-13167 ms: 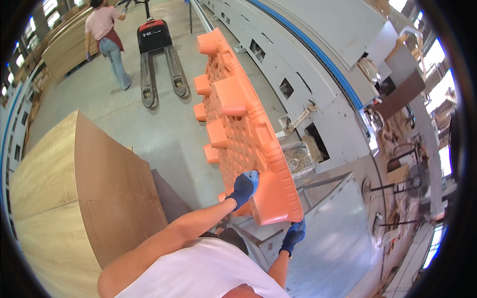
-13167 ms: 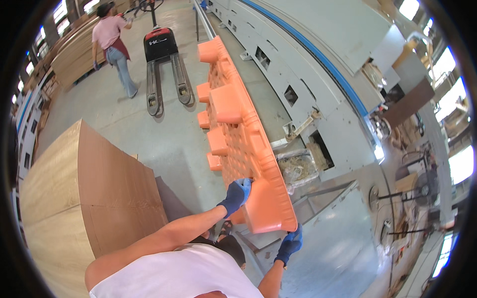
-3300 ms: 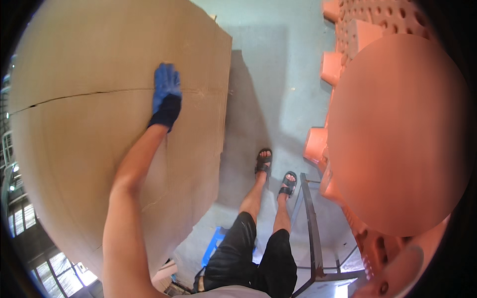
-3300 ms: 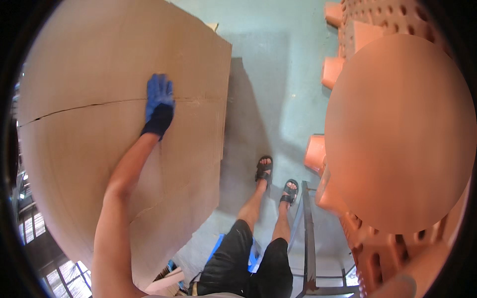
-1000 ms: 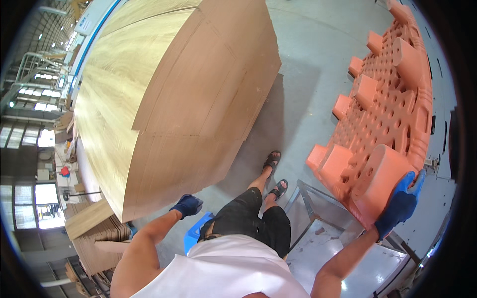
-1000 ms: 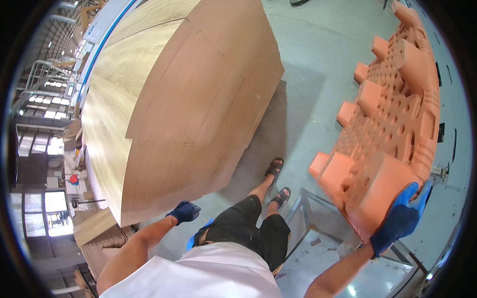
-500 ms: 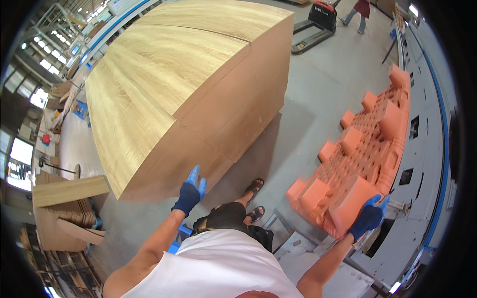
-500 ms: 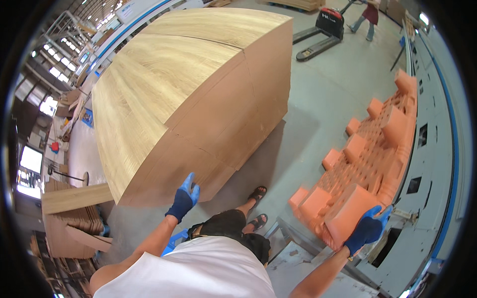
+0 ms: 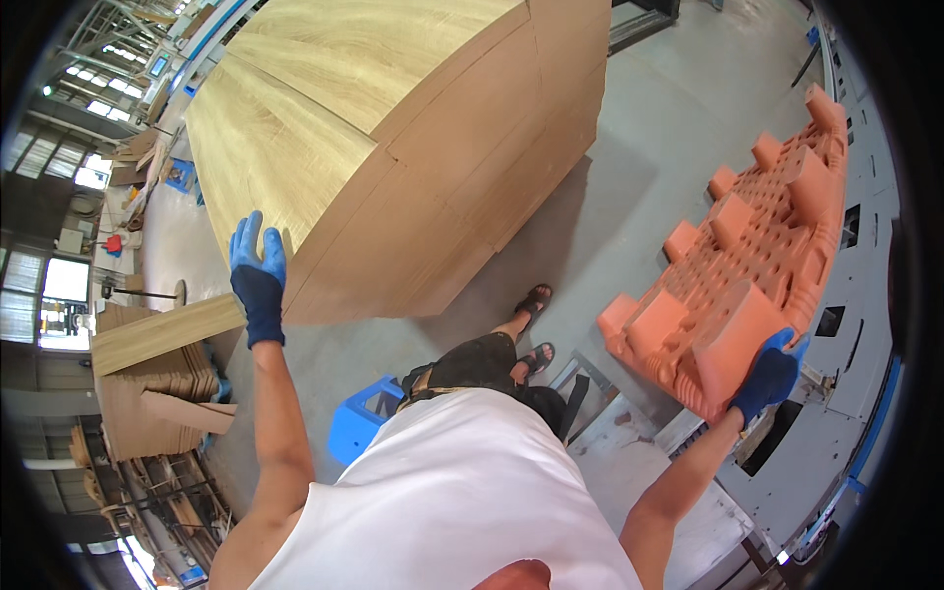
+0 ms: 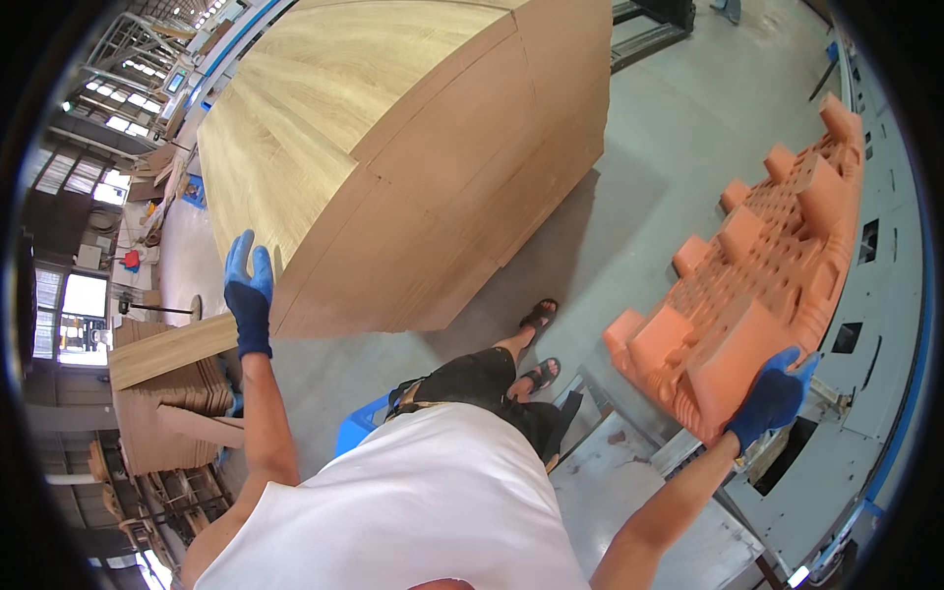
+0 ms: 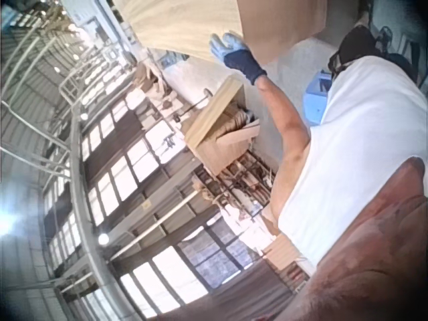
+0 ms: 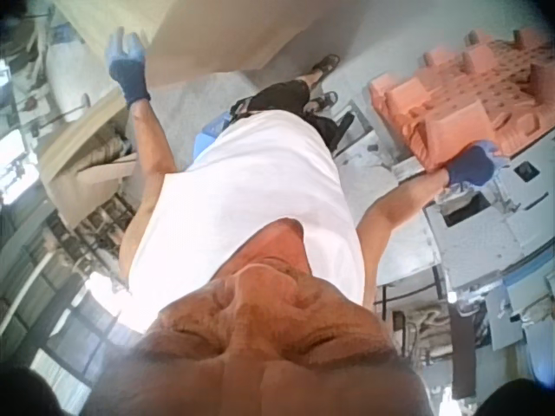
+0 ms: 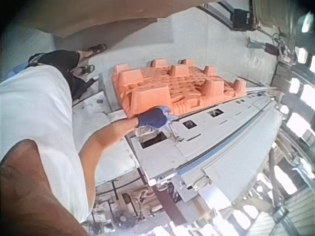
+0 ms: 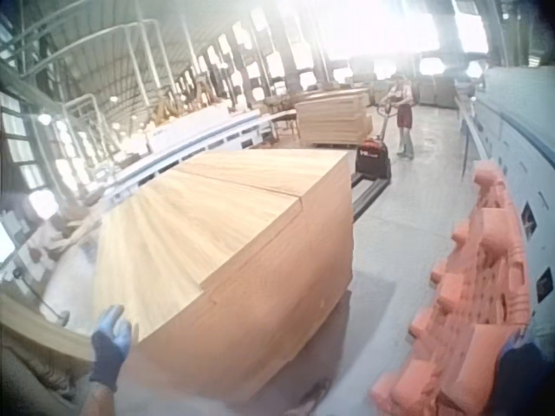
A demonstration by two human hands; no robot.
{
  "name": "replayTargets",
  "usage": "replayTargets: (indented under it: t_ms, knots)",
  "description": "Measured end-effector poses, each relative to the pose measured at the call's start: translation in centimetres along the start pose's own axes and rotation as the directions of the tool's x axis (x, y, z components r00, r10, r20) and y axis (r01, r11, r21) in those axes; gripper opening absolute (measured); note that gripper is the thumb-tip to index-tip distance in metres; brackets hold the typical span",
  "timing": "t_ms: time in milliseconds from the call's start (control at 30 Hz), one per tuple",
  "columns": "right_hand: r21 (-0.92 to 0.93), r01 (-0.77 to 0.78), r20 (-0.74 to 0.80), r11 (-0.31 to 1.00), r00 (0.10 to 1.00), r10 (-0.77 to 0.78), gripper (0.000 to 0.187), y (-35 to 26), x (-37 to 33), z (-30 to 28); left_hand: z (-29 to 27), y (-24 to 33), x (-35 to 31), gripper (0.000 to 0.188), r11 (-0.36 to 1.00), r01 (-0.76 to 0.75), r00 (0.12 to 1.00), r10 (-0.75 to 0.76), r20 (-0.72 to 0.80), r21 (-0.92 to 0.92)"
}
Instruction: The person stacks large, light-colored wooden panels on a pile in a workshop. They wear blue gloves and handle the panels by hand, placing them one by one. Later, the person picks up an orange plastic pallet and walks toward a storage area.
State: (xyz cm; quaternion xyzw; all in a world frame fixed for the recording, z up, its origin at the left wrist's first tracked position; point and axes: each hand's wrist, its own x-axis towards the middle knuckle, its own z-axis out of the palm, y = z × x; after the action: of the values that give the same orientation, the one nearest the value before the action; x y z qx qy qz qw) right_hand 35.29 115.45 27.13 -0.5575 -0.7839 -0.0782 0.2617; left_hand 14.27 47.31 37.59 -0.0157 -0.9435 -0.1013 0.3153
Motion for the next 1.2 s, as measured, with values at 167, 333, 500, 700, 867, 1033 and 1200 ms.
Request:
replayTargets:
  t_ms: [167,333,500,700,867,1033,1200]
  knots:
    - [-0.011,-0.034,0.029,0.999,0.999,0.034,0.047,-0.4,0.0,0.2,2.9,-6.0,-1.9,0.048,0.985,-0.092,0.978,0.061,0.199,0.148]
    - [-0.011,-0.034,0.029,0.999,0.999,0.035,0.047,0.3,0.2,0.7,3.5,-6.8,-1.6,0.053,0.982,-0.098,0.963,0.054,0.264,0.159]
    - [-0.040,-0.042,0.042,0.998,0.998,0.043,0.047,0.5,0.3,1.2,2.5,-7.1,-0.3,0.058,0.997,-0.017,0.917,-0.013,0.399,0.072]
    - [0.039,0.002,-0.001,0.999,1.000,-0.002,0.044,0.7,0.0,1.1,1.4,-5.7,1.1,0.060,0.996,0.090,0.854,-0.087,0.514,0.018]
    - [0.029,0.007,0.058,1.000,0.998,-0.009,0.042,0.3,-0.1,0.3,1.9,-6.2,-0.1,0.058,0.988,-0.037,0.906,-0.028,0.422,0.147]
    - [0.021,0.026,0.004,0.999,1.000,-0.026,0.041,-0.2,-0.1,0.0,2.2,-5.9,-0.8,0.053,0.982,-0.109,0.943,0.052,0.330,0.156]
    - [0.036,0.039,-0.035,0.999,0.999,-0.038,0.037,-0.7,-0.1,-0.7,2.8,-5.2,-1.3,0.048,0.984,-0.128,0.969,0.097,0.227,0.127]
